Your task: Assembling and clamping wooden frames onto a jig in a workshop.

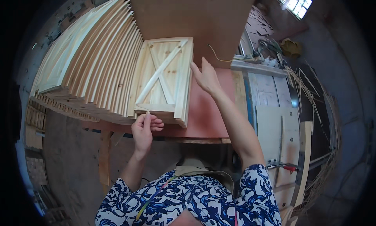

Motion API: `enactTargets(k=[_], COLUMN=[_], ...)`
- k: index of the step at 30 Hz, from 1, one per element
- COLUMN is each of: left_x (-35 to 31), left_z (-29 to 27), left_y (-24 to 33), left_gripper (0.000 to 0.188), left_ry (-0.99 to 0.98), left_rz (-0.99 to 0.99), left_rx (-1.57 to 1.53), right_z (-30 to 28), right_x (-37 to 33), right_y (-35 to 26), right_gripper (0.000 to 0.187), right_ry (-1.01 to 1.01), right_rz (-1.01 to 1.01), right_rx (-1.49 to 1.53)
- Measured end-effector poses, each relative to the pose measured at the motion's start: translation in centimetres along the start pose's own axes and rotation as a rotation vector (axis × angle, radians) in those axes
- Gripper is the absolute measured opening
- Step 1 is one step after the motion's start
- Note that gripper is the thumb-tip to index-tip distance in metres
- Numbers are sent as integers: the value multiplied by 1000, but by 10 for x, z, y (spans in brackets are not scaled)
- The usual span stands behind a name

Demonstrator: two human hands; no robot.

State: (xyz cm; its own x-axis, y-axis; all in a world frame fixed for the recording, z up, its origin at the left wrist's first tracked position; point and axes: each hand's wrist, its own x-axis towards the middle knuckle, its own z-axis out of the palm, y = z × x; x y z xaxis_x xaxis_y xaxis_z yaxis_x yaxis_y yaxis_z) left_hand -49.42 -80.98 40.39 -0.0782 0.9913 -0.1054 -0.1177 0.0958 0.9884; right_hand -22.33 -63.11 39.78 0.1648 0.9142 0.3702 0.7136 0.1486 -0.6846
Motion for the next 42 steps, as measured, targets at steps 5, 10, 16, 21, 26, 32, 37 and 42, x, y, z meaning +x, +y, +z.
enactTargets(k=[5, 10, 16, 21, 26, 32, 37, 42], left_x=[-65, -158, -342, -591, -691, -717, -681, -576], left_z=[92, 274, 548, 764, 837, 808, 776, 812], left_y=[0, -15, 22, -46, -262, -278, -159, -53], left_gripper=[21, 12, 26, 28, 70, 52, 30, 18], left_ry=[-538, -1139, -1447, -1887, -2387, -2428, -2209, -1757], left_rz=[67, 327, 814, 1335, 1577, 1452, 1661, 1403], left_rx=[95, 41, -4, 283, 1053, 920, 510, -60], right_z=[-100, -213, -312, -328, -316, -361, -522, -696], right_x=[-191, -434, -764, -918, -964, -977, -951, -837], right_y=[50, 124, 112, 16, -67, -133, -96, 27], right_gripper=[33, 47, 65, 67, 61, 54, 36, 40], right_ry=[-227, -305, -125, 303, 1071, 1375, 1502, 1314], right_rz=[118, 432, 866, 1135, 1523, 1701, 1194, 913], right_rx=[92, 114, -42, -30, 132, -93, -585, -535])
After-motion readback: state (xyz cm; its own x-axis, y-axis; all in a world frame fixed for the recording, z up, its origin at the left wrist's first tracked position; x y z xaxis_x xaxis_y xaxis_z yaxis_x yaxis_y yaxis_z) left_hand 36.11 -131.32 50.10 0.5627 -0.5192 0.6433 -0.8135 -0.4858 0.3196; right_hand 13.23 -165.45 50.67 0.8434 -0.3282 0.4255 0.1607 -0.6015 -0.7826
